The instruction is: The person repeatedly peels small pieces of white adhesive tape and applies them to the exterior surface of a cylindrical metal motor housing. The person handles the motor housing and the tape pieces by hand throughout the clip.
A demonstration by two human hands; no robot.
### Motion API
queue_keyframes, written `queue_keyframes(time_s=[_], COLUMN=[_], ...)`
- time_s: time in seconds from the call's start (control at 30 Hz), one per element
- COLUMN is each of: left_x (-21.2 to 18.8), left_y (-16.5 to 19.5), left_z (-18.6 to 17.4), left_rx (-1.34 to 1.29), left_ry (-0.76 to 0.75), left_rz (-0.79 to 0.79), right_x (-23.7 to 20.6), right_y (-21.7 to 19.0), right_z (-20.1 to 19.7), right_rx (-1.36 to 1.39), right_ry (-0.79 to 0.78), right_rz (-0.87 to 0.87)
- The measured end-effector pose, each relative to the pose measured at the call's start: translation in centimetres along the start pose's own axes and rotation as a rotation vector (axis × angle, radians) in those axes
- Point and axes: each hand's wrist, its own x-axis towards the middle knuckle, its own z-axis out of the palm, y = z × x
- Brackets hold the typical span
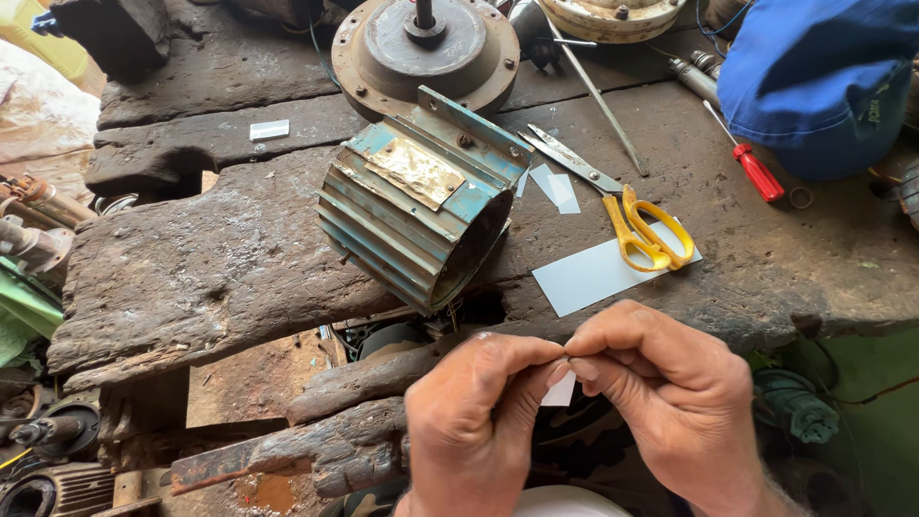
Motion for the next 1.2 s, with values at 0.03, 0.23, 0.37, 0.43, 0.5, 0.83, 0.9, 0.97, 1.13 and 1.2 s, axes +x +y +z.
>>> queue_keyframes(time_s=[0.03,0.23,0.37,0.43,0.5,0.83,0.9,0.97,1.13,1.2], left_x=[0.0,-0.4,-0.4,-0.3,-0.3,-0.1,-0.2,-0.2,-0.3,-0.3], left_y=[0.0,0.0,-0.2,-0.2,-0.1,-0.1,-0.1,-0.1,0.1,0.2], left_z=[0.1,0.9,1.2,1.1,1.0,0.8,0.8,0.8,0.7,0.7], left_rx=[0.061,0.100,-0.087,-0.131,-0.209,-0.017,-0.002,0.001,-0.144,-0.184], left_ry=[0.000,0.010,0.018,0.019,0.010,0.055,0.051,0.046,0.070,0.082], left_rz=[0.041,-0.099,-0.283,-0.296,-0.368,-0.071,-0.041,-0.032,-0.174,-0.236], right_x=[0.0,0.3,0.3,0.5,0.6,0.5,0.4,0.5,0.5,0.5], right_y=[0.2,1.2,1.3,1.4,1.5,1.9,1.9,1.8,1.4,0.9], right_z=[0.1,0.3,-0.2,-0.5,-0.7,0.2,0.2,0.0,-0.2,-0.4], right_rx=[-0.029,-0.099,0.163,0.204,0.164,0.036,0.053,0.086,0.180,0.252], right_ry=[-0.012,-0.051,-0.070,-0.088,-0.096,-0.056,-0.054,-0.064,-0.095,-0.132], right_rz=[-0.017,0.001,0.145,0.164,0.150,0.087,0.166,0.217,0.233,0.300])
